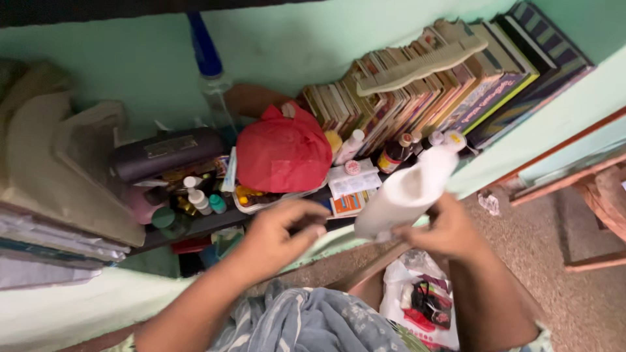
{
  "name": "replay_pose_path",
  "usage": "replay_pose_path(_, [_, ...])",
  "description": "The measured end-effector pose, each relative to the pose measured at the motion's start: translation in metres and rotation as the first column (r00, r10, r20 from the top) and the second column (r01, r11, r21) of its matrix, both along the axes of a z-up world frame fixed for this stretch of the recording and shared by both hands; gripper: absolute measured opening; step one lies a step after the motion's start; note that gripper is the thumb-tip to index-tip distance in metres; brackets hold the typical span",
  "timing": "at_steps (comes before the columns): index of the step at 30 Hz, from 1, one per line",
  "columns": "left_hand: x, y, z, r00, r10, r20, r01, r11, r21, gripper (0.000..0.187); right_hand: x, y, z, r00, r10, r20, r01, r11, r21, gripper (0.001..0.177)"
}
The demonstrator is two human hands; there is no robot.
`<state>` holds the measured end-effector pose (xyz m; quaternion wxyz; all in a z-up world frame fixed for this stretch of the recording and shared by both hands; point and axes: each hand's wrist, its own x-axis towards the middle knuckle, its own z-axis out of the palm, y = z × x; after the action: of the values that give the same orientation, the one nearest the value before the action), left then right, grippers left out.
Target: The person clears items from a shelf, including bottles, books, a red bag, and an amazon box, placing some items into a bin.
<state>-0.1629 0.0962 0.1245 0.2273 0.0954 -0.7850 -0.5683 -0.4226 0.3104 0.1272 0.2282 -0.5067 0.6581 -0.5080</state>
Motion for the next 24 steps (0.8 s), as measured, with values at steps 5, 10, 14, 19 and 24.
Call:
replay_pose_path(5, [-0.041,-0.001,-0.149,0.933,-0.131,0.336,0.066,0.978,0.197,0.043,0.003,0.002,-0.130,0.985,-0.134,0.107,0.091,0.939,0.333,0.078])
replay_pose_path(10, [-0.061,0.005,-0.287,0.924,-0.229,0.307,-0.029,0.756,0.653,0.063,0.010,-0.022,-0.257,0.960,-0.140,0.243,0.055,0.943,0.328,0.077])
replay_pose_path(14, [-0.064,0.015,-0.344,0.911,-0.281,0.301,-0.047,0.654,0.755,0.063,0.015,-0.049,-0.325,0.990,-0.087,0.108,0.055,0.962,0.266,0.065])
replay_pose_path(19, [-0.061,0.000,-0.392,0.920,-0.244,0.308,-0.135,0.542,0.830,0.060,0.022,-0.090,-0.371,0.985,-0.169,0.034,0.147,0.924,0.352,0.065])
replay_pose_path(24, [-0.061,-0.019,-0.418,0.947,-0.121,0.298,-0.226,0.407,0.885,0.064,0.012,-0.136,-0.404,0.984,-0.179,-0.021,0.175,0.923,0.342,0.055])
